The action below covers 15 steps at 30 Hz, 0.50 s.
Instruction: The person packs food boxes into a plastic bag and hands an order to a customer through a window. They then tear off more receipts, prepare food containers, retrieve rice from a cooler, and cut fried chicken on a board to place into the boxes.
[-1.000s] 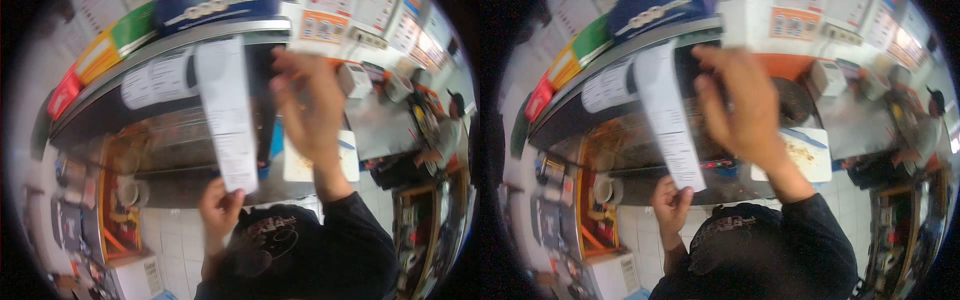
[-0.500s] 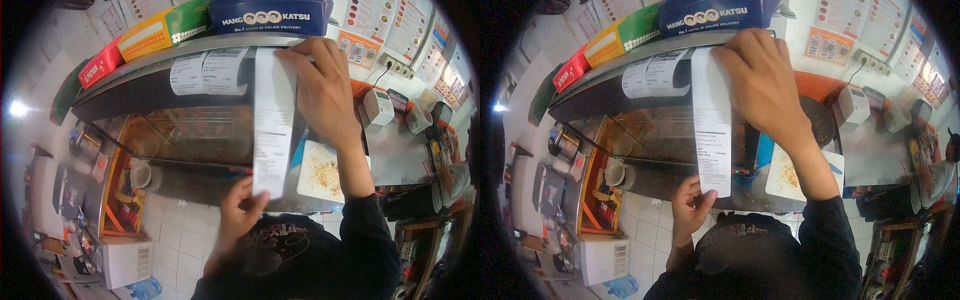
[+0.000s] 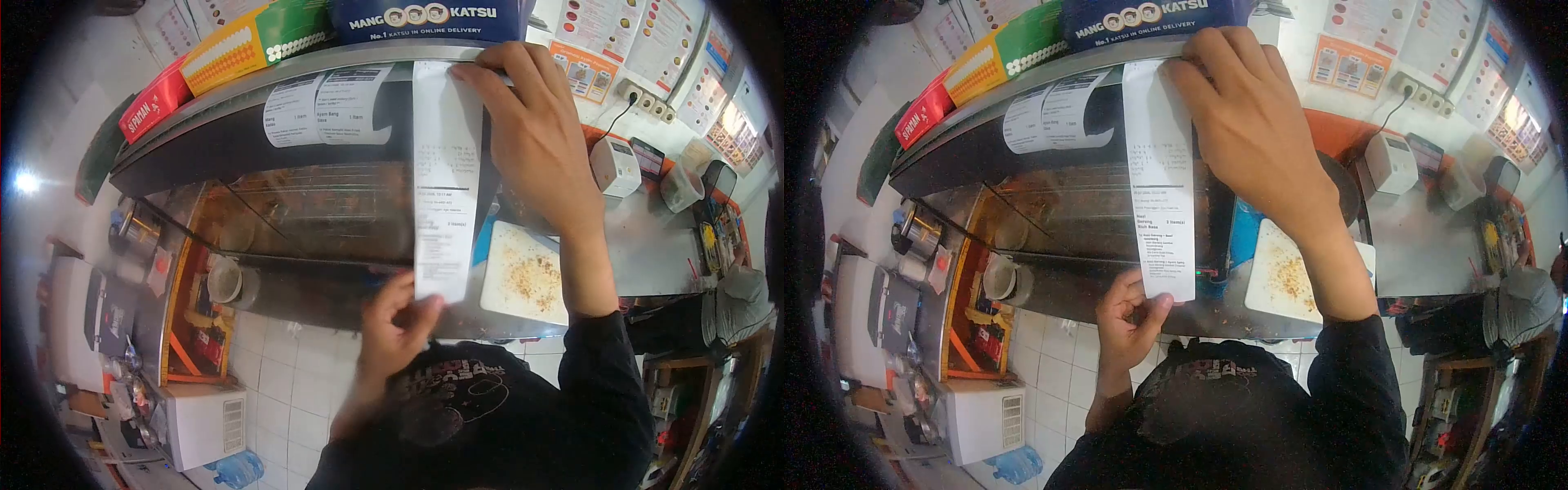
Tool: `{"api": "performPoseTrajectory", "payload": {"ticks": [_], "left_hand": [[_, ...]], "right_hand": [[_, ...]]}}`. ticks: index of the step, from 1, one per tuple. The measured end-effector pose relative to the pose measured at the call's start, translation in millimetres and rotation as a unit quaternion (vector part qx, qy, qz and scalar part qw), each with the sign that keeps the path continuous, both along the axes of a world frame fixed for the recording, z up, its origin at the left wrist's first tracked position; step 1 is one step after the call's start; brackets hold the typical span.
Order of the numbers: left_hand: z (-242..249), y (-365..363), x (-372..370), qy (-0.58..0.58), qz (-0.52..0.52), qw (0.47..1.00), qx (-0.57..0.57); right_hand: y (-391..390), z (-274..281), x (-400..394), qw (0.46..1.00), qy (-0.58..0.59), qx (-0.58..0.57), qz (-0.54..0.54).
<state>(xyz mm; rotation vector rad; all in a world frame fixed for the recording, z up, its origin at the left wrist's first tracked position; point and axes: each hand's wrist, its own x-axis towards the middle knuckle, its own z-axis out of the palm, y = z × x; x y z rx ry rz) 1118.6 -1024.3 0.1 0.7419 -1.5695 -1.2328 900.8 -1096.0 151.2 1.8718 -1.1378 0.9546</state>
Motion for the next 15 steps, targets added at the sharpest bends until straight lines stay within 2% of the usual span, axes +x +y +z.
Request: {"api": "performPoseTrajectory", "payload": {"ticks": [2,6,8,10,15], "left_hand": [[1.3,-1.6,-1.4,0.020,0.005,1.000,0.020],[-0.2,-2.3,1.0,-0.009,0.015,1.000,-0.012],[-0.6,-0.8,0.5,-0.006,0.018,1.000,-0.013],[3.1,2.0,-0.5,0.015,-0.003,1.000,0.027],[4.4,2.5,-3.2,0.018,0.008,1.000,0.009]], "right_hand": [[-4.0,0.2,-1.7,0.999,0.046,-0.026,-0.007],[1.0,2.8,4.0,1.000,0.013,-0.006,0.002],[15.8,13.7,16.3,0.999,0.008,0.049,-0.020],[14.3,11.7,19.1,0.998,0.029,0.045,-0.031],[13.9,9.8,22.0,0.994,0.051,0.050,-0.086]]}}
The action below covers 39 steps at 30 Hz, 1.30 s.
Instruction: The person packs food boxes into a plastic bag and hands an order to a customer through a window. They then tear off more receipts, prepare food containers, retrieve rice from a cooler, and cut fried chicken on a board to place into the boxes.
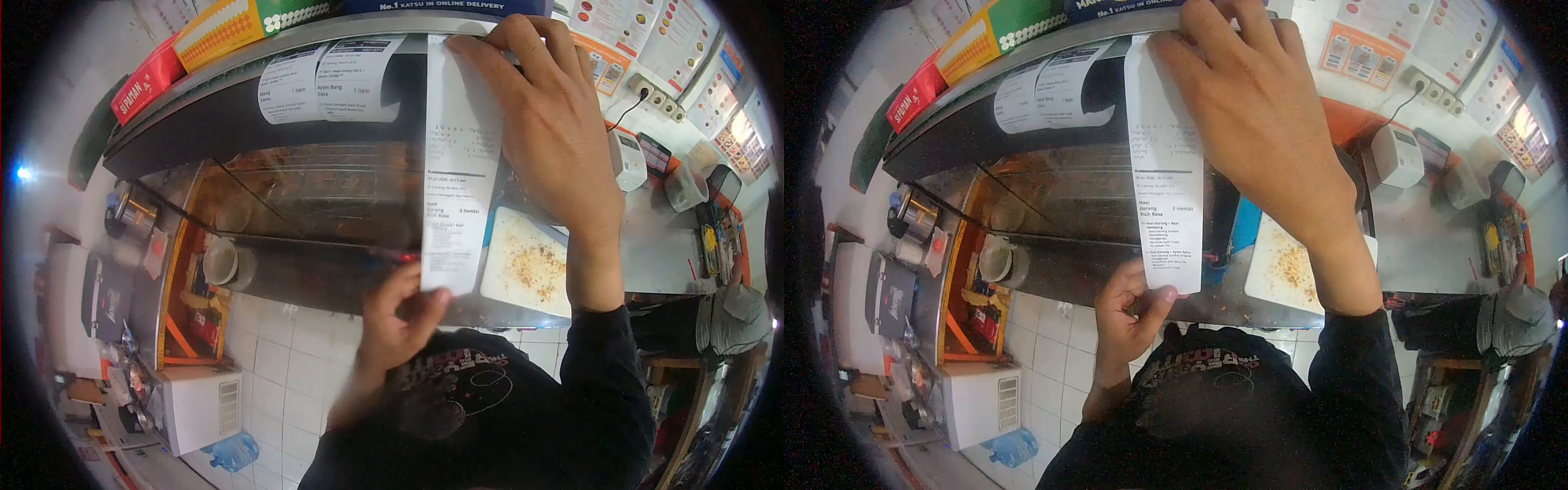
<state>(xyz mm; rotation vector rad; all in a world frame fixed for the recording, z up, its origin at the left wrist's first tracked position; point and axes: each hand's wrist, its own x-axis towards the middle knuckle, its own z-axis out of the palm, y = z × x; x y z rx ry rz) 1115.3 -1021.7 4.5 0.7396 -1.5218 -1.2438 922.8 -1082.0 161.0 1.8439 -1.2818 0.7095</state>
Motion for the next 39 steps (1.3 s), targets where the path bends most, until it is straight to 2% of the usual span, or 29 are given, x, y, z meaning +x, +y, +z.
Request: {"api": "performPoseTrajectory", "payload": {"ticks": [3,5,8,11,15,18,20,21,23,27,29,31,33,35,36,38,39], "left_hand": [[-1.1,-3.7,1.6,-0.015,-0.006,0.999,-0.034],[-2.1,-4.5,3.4,-0.017,-0.016,0.998,-0.052],[-3.9,-2.7,6.9,-0.024,-0.014,0.999,-0.032],[-1.8,-1.9,7.4,-0.023,-0.014,0.999,0.020],[-0.2,-5.1,6.0,-0.017,-0.016,0.999,-0.023],[1.5,-5.6,4.7,-0.012,-0.009,0.999,-0.039],[1.7,-6.6,5.2,-0.012,-0.011,0.999,-0.042],[0.6,-7.7,6.3,-0.018,-0.015,0.998,-0.055],[0.9,-7.4,5.7,-0.026,-0.021,0.997,-0.064],[1.8,-7.6,3.1,-0.028,-0.026,0.999,-0.032],[-2.3,-8.8,2.1,-0.029,-0.030,0.998,-0.039],[-5.2,-8.9,-0.4,0.018,-0.027,0.999,-0.024],[-4.9,-10.1,2.3,0.009,-0.030,0.999,-0.017],[-5.4,-11.6,4.9,-0.001,-0.040,0.999,-0.012],[-7.3,-11.2,5.6,-0.009,-0.024,1.000,-0.012],[-11.3,-9.6,9.6,-0.069,0.008,0.996,-0.060],[-14.6,-12.1,13.4,-0.113,0.013,0.987,-0.113]], "right_hand": [[1.9,4.3,3.6,1.000,0.020,-0.011,-0.020],[9.1,21.5,10.4,0.992,-0.102,0.069,0.039],[1.2,15.6,2.7,0.991,-0.080,0.082,0.074],[8.3,21.0,3.9,0.991,-0.060,0.107,0.046],[8.5,24.5,7.1,0.990,-0.065,0.121,0.038],[8.2,27.4,8.3,0.993,-0.069,0.078,0.050],[18.4,40.0,15.0,0.980,-0.098,0.169,0.035],[13.4,35.2,11.9,0.980,-0.097,0.170,0.034],[-0.3,20.1,2.1,0.994,-0.030,0.081,0.059],[10.6,26.0,14.7,0.988,-0.084,0.131,0.011],[2.6,18.2,7.4,0.997,-0.014,0.073,0.024],[9.4,20.4,12.6,0.997,-0.021,0.075,0.029],[13.2,24.0,18.9,0.996,-0.029,0.076,0.034],[16.1,28.8,24.3,0.984,-0.044,0.166,-0.043],[12.7,24.6,25.2,0.984,-0.043,0.163,-0.049],[-5.0,2.4,18.2,0.998,-0.032,-0.040,-0.021],[-15.9,-3.5,13.3,0.999,-0.032,-0.030,0.010]]}}
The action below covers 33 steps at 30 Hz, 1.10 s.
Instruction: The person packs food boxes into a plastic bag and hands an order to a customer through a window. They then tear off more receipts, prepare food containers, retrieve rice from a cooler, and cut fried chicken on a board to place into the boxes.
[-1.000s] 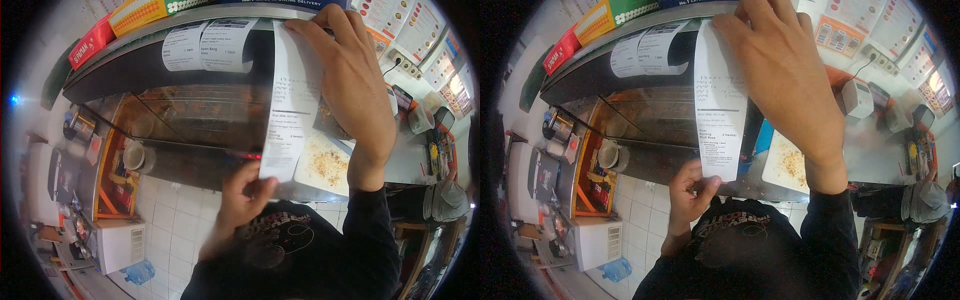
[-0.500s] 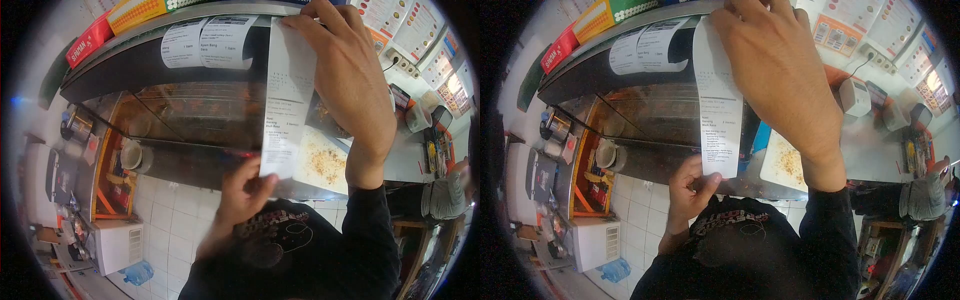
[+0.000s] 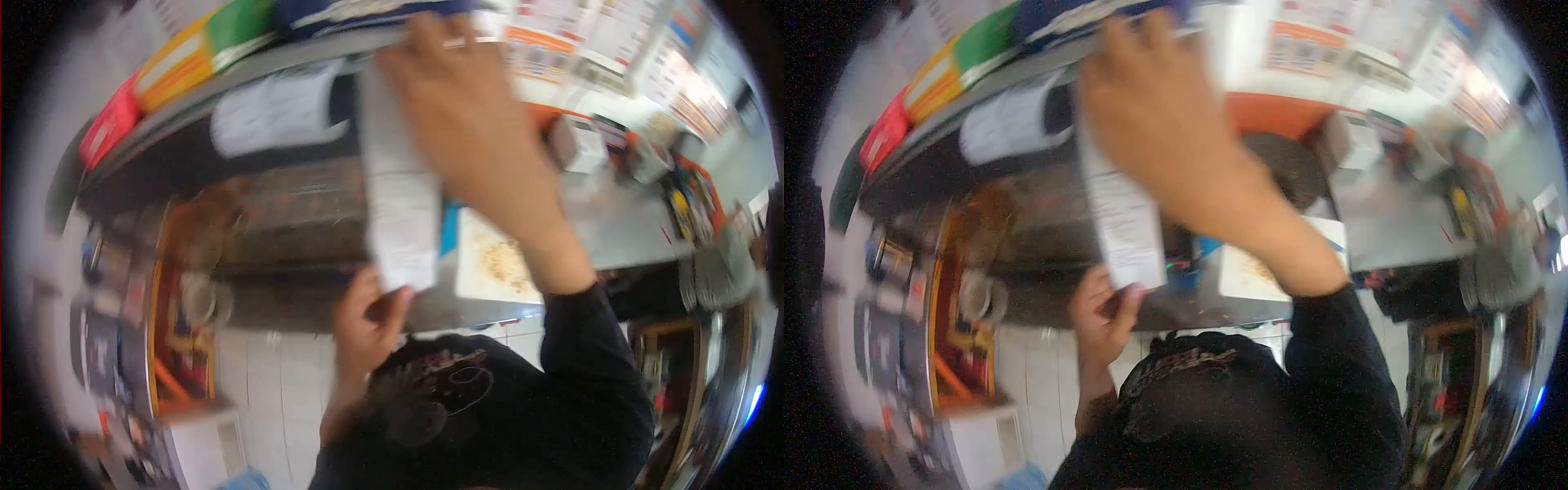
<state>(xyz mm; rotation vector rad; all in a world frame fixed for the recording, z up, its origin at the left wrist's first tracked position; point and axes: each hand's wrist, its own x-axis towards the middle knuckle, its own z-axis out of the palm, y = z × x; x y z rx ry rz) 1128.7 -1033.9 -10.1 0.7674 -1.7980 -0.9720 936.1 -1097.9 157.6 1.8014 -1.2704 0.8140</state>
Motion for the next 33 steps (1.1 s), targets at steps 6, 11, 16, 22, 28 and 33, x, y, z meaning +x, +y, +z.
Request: {"api": "performPoseTrajectory", "payload": {"ticks": [6,11,16,22,28,33], "left_hand": [[7.4,0.3,-6.4,0.066,-0.034,0.991,0.111],[-10.5,-23.8,7.9,-0.105,0.040,0.991,-0.072],[33.6,-36.8,-8.0,-0.075,0.034,0.986,-0.142],[63.6,-51.6,-36.3,0.094,0.040,0.987,-0.124],[78.5,-40.4,-46.0,0.150,0.049,0.982,-0.105],[73.8,-32.4,-37.4,0.122,0.013,0.989,-0.083]], "right_hand": [[-0.4,-13.8,4.8,0.997,-0.021,-0.071,0.000],[20.5,-16.9,-4.5,0.995,-0.069,-0.034,0.065],[16.7,-23.4,5.2,0.969,-0.189,-0.106,0.118],[14.0,-23.9,2.2,0.978,-0.163,-0.098,0.080],[37.2,-32.5,13.8,0.916,-0.386,-0.004,0.109],[43.3,-44.4,-1.5,0.811,-0.459,0.093,0.351]]}}
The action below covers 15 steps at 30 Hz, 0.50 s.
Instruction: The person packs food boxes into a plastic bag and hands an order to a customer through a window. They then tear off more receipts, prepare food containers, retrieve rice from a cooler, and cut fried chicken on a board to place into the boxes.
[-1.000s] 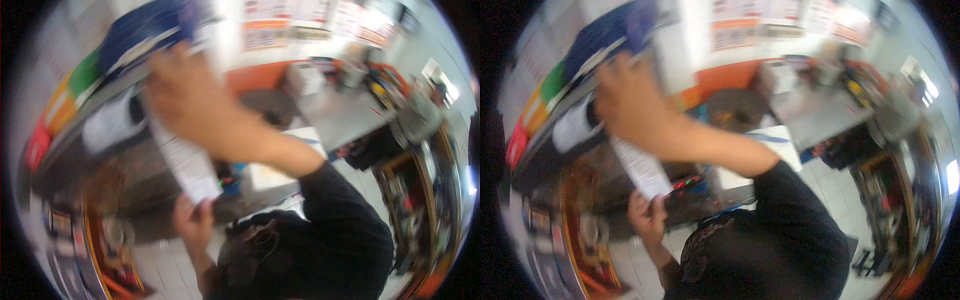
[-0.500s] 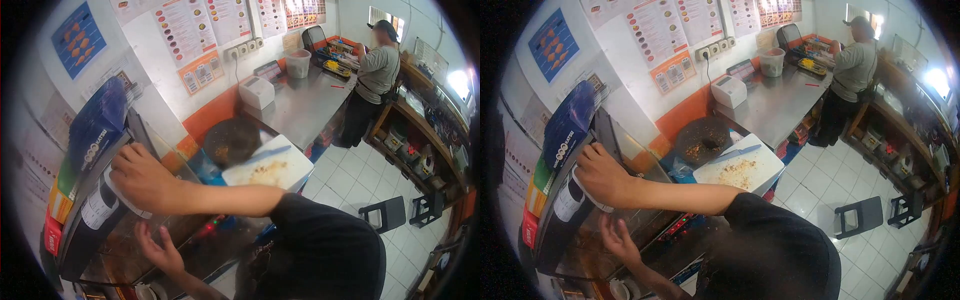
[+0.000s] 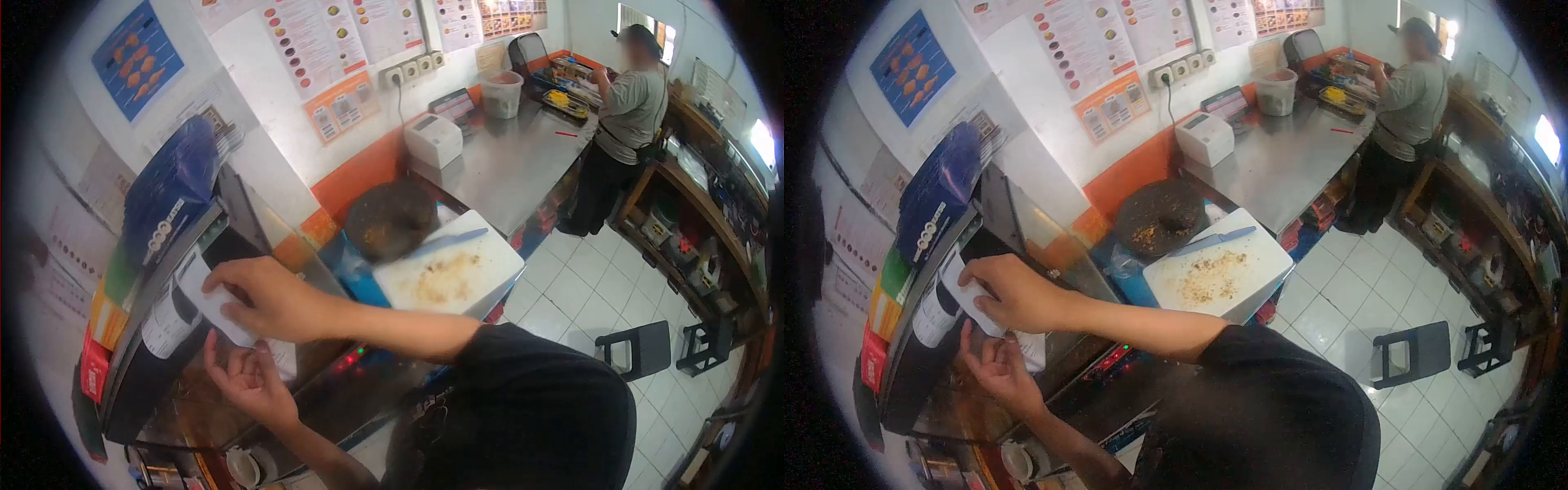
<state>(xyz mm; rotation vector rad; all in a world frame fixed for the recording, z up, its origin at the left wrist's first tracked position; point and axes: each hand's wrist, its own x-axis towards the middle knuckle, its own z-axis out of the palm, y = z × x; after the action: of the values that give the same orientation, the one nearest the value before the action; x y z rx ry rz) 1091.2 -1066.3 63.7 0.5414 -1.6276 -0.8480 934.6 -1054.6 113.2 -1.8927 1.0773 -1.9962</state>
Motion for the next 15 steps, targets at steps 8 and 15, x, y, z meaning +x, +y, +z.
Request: {"api": "performPoseTrajectory", "payload": {"ticks": [8,15], "left_hand": [[17.6,-1.8,-1.3,0.070,-0.005,0.997,-0.031],[30.1,8.5,-1.9,0.038,-0.074,0.996,-0.030]], "right_hand": [[44.2,-16.8,-15.9,0.983,-0.055,0.150,0.090],[55.7,-19.3,-16.3,0.987,-0.055,0.121,0.084]]}}
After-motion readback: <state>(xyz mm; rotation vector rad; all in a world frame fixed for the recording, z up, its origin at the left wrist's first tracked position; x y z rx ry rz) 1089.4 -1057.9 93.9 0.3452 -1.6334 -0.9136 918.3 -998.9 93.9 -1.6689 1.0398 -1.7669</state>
